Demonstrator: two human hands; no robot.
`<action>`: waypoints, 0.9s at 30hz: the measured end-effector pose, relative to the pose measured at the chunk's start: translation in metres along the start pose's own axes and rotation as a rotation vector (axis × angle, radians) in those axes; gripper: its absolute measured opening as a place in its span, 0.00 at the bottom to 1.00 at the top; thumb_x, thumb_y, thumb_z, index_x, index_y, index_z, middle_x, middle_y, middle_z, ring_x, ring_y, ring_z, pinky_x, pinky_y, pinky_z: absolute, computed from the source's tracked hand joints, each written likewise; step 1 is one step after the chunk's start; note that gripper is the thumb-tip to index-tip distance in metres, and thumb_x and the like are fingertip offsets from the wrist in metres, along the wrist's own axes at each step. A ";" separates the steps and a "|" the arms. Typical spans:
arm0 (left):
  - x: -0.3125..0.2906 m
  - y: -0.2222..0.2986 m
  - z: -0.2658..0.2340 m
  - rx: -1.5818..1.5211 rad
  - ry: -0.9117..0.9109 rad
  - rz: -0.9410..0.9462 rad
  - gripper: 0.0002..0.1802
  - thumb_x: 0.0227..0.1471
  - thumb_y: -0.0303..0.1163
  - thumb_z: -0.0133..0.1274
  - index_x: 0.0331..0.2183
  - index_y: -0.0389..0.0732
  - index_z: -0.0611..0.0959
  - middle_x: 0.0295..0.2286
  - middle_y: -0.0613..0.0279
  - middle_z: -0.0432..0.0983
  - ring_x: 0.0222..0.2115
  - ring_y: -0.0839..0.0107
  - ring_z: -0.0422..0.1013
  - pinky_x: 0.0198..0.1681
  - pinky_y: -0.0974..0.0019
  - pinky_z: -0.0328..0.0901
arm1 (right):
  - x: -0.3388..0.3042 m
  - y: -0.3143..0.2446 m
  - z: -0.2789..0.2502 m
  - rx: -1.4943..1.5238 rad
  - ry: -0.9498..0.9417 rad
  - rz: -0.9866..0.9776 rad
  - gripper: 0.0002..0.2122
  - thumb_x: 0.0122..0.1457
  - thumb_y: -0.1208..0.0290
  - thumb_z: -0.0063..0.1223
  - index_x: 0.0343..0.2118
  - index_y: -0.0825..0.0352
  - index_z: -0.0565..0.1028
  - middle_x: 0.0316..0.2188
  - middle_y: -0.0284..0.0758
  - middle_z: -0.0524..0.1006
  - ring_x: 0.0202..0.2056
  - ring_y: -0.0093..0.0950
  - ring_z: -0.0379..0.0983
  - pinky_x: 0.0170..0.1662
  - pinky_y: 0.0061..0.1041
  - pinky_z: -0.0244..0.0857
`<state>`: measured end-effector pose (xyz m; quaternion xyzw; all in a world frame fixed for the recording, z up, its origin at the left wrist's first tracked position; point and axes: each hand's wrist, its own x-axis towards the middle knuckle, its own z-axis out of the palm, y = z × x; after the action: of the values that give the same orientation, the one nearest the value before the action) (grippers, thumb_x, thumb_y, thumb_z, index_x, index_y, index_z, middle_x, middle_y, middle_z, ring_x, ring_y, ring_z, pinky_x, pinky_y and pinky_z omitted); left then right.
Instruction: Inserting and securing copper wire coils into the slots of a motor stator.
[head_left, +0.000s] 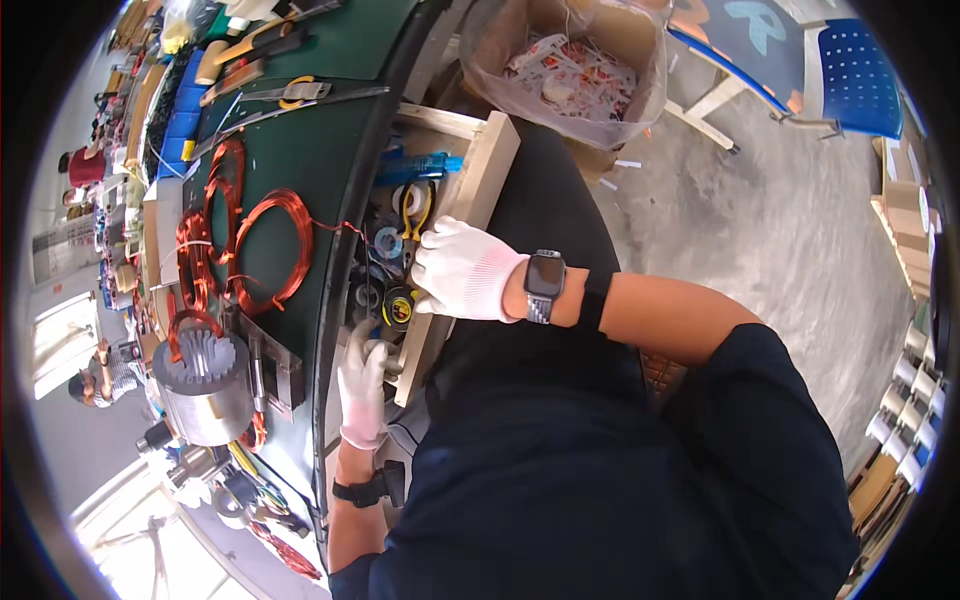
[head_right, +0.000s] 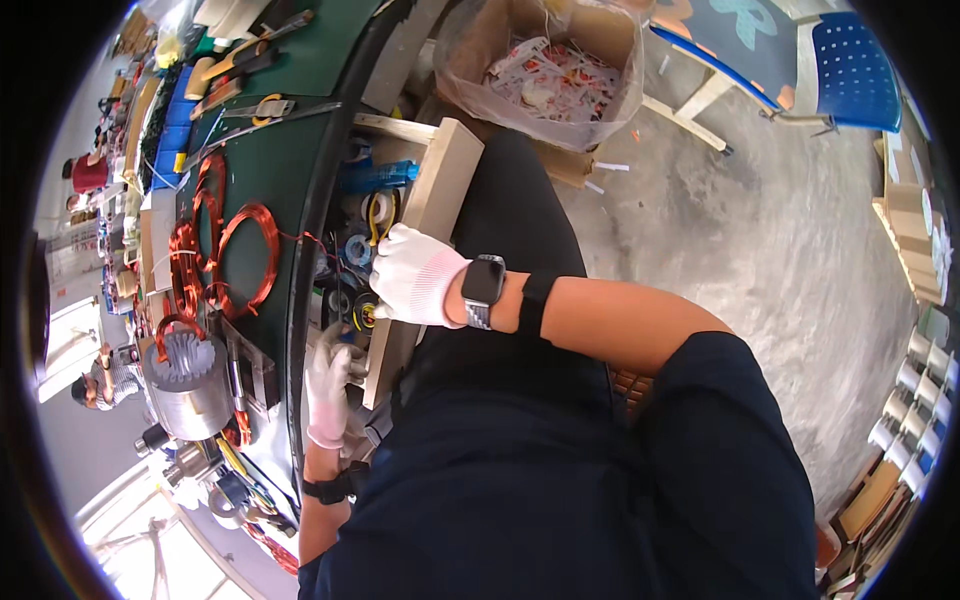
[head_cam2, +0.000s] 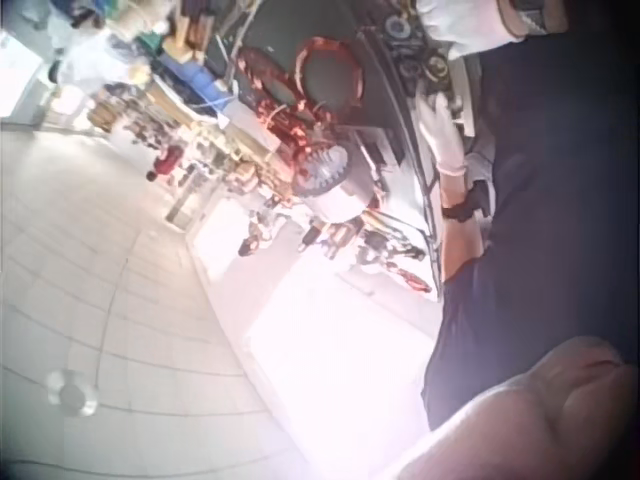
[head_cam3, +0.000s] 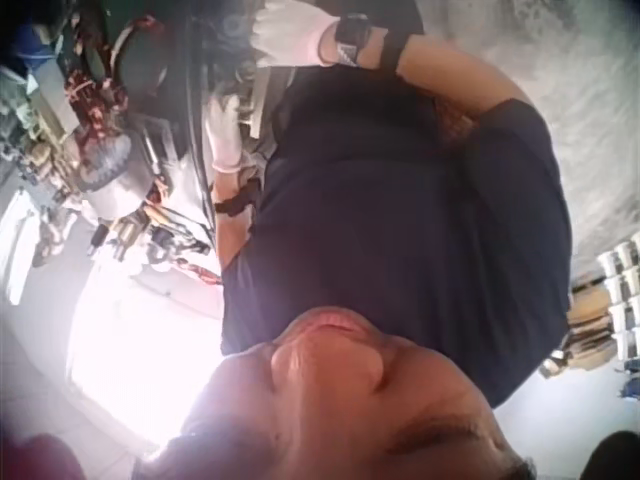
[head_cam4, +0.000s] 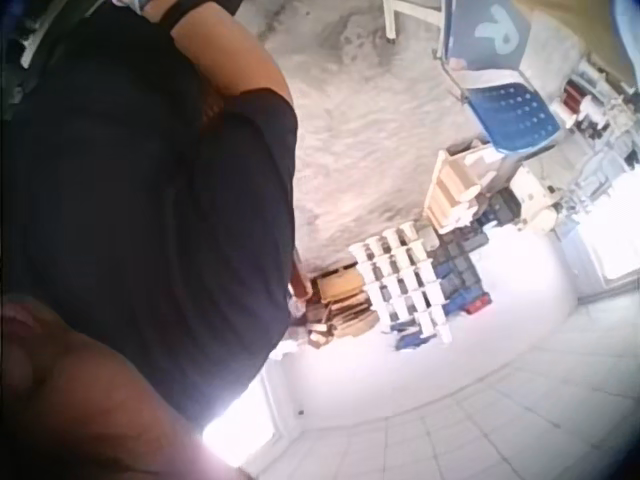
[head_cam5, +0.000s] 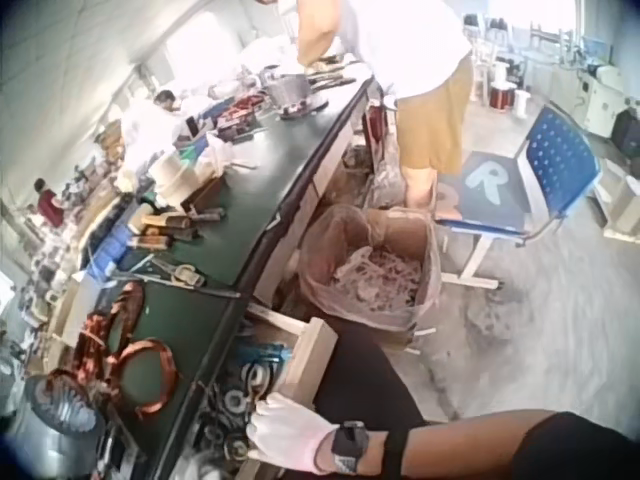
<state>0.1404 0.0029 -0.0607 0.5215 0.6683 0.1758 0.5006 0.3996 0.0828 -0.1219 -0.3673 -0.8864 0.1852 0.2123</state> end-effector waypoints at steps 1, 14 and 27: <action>0.003 0.003 -0.001 0.064 -0.016 0.038 0.30 0.68 0.42 0.50 0.63 0.35 0.69 0.37 0.60 0.79 0.31 0.77 0.76 0.34 0.73 0.71 | 0.000 -0.001 -0.003 0.011 0.002 0.010 0.16 0.59 0.52 0.61 0.32 0.63 0.82 0.30 0.32 0.79 0.41 0.33 0.75 0.51 0.32 0.64; 0.091 -0.025 0.026 0.733 0.188 0.378 0.26 0.62 0.29 0.48 0.61 0.34 0.72 0.55 0.34 0.73 0.56 0.39 0.70 0.62 0.52 0.63 | -0.024 0.003 -0.005 0.090 -0.006 0.037 0.14 0.60 0.55 0.61 0.32 0.62 0.81 0.30 0.30 0.77 0.41 0.31 0.74 0.48 0.31 0.65; 0.105 0.005 0.028 -0.115 -0.124 -0.034 0.25 0.59 0.23 0.43 0.58 0.32 0.73 0.45 0.52 0.79 0.25 0.79 0.71 0.28 0.73 0.68 | -0.026 0.007 -0.004 0.102 0.053 -0.035 0.13 0.55 0.57 0.65 0.32 0.62 0.78 0.30 0.30 0.75 0.39 0.30 0.73 0.44 0.32 0.64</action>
<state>0.1720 0.0888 -0.1201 0.4906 0.6334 0.1726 0.5731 0.4222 0.0695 -0.1287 -0.3452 -0.8762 0.2164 0.2575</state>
